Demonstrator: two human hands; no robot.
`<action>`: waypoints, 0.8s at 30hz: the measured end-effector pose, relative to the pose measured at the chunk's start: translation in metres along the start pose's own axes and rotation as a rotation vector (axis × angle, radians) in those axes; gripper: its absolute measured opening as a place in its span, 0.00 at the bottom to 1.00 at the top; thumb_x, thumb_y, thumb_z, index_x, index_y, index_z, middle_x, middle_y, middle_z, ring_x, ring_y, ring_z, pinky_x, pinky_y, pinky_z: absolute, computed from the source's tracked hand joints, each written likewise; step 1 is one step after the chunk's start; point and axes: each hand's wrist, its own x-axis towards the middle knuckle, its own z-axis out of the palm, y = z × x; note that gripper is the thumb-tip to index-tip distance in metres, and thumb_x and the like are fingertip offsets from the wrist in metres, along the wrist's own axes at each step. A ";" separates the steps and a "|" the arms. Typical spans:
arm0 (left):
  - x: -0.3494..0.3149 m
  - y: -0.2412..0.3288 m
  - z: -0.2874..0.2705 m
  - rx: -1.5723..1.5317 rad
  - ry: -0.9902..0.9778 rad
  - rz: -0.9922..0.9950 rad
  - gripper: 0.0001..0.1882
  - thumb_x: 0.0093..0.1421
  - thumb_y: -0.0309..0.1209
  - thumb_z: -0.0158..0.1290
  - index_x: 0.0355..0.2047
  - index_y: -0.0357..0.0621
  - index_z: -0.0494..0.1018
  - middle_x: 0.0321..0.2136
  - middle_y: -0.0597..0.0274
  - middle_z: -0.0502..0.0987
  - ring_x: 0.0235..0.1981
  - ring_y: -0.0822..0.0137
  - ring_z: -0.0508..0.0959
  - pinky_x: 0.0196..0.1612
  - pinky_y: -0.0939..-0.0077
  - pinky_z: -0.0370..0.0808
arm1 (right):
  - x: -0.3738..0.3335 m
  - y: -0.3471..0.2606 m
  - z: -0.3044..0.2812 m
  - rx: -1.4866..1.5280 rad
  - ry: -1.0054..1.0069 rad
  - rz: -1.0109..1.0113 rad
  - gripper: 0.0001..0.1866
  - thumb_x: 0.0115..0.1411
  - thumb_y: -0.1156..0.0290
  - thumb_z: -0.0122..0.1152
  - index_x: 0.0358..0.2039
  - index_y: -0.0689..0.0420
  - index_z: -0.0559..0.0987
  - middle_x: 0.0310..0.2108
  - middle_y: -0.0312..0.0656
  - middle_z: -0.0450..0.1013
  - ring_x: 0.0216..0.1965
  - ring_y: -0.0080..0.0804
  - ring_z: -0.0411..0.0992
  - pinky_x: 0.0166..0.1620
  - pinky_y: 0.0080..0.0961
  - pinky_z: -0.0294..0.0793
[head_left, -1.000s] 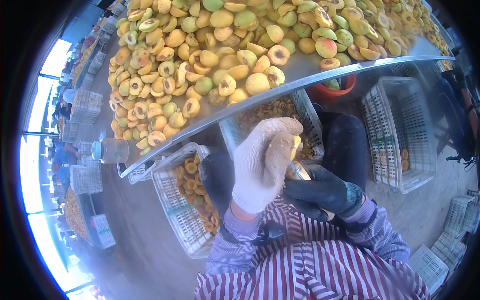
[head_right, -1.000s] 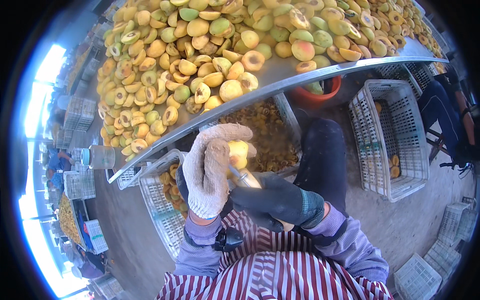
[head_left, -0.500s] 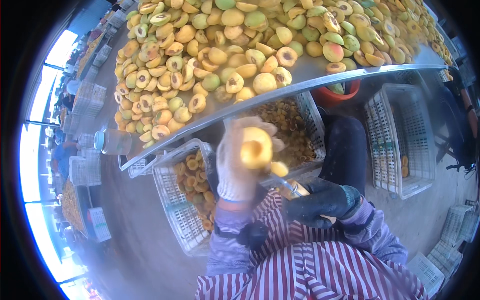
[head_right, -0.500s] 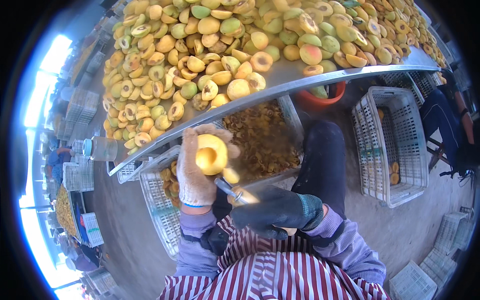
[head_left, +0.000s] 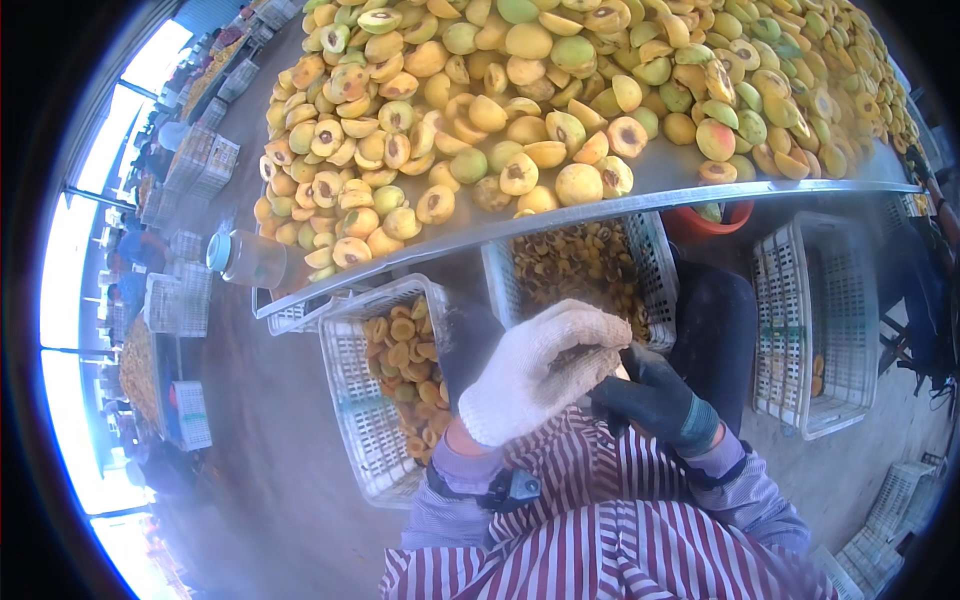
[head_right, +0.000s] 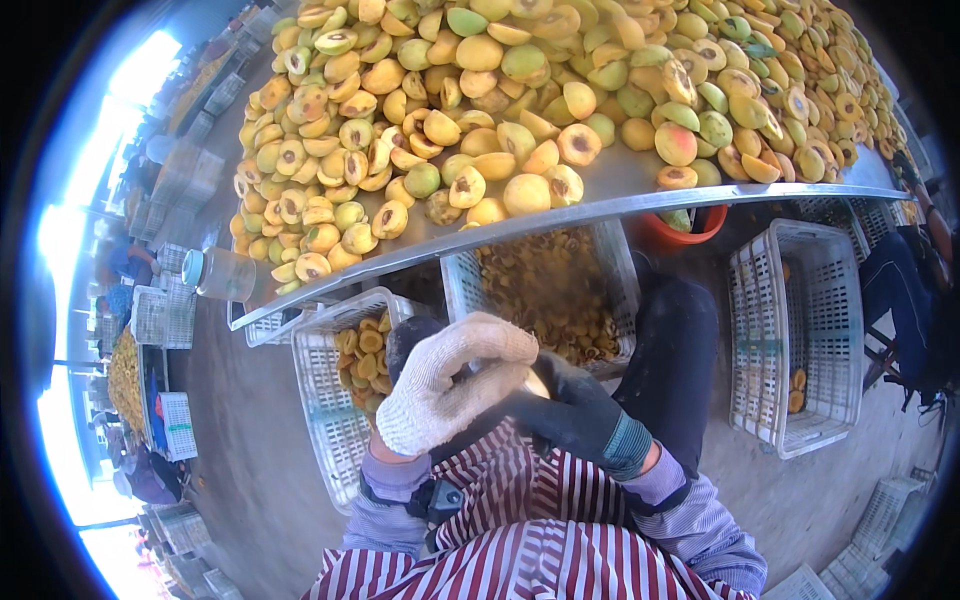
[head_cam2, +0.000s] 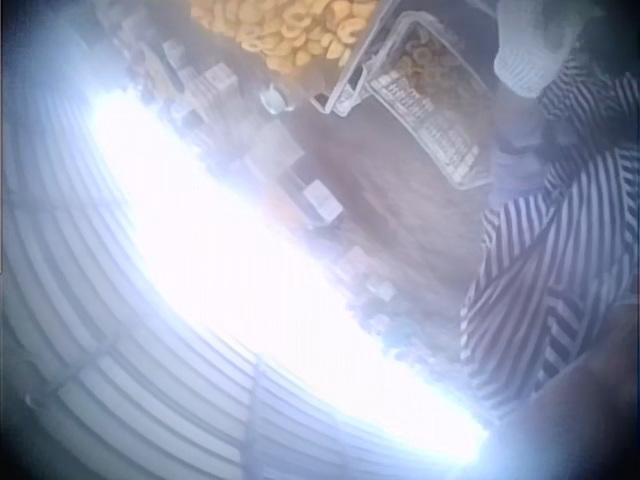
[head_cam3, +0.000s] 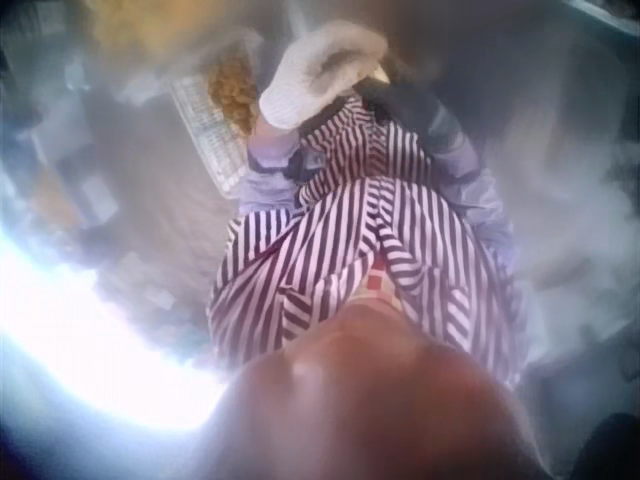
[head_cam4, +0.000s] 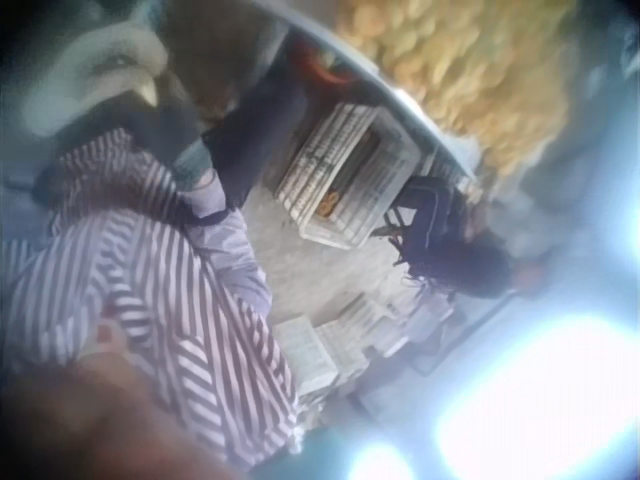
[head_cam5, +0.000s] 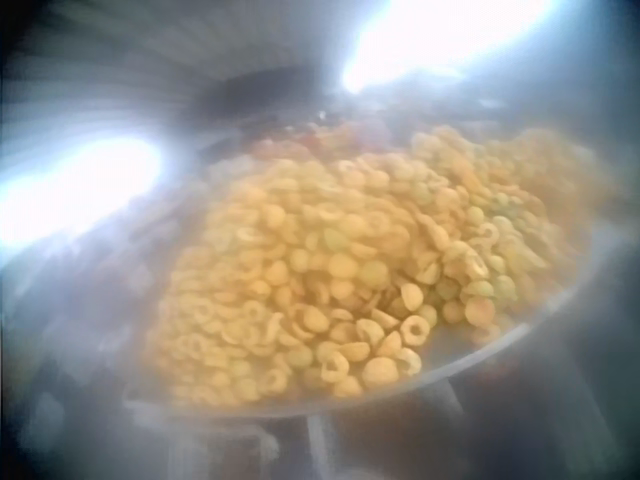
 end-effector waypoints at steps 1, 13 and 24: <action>0.005 -0.004 -0.005 -0.031 -0.038 -0.047 0.14 0.53 0.16 0.54 0.41 0.37 0.72 0.39 0.56 0.74 0.40 0.70 0.74 0.40 0.78 0.72 | 0.000 0.004 -0.002 -0.063 0.084 -0.025 0.13 0.60 0.66 0.56 0.40 0.61 0.70 0.25 0.36 0.70 0.19 0.16 0.68 0.23 0.14 0.70; 0.036 -0.175 -0.142 1.287 0.466 -0.881 0.30 0.51 0.49 0.51 0.51 0.46 0.65 0.52 0.48 0.68 0.58 0.50 0.59 0.57 0.53 0.57 | 0.006 0.008 -0.014 -0.096 0.166 -0.004 0.13 0.61 0.64 0.55 0.41 0.60 0.72 0.21 0.33 0.70 0.20 0.15 0.67 0.25 0.15 0.67; 0.028 -0.094 -0.049 -0.181 0.633 -0.444 0.20 0.60 0.39 0.51 0.45 0.36 0.66 0.36 0.60 0.74 0.30 0.73 0.75 0.27 0.83 0.73 | 0.008 0.008 -0.009 -0.358 0.147 -0.290 0.13 0.59 0.73 0.56 0.43 0.61 0.70 0.28 0.36 0.70 0.26 0.19 0.69 0.29 0.18 0.68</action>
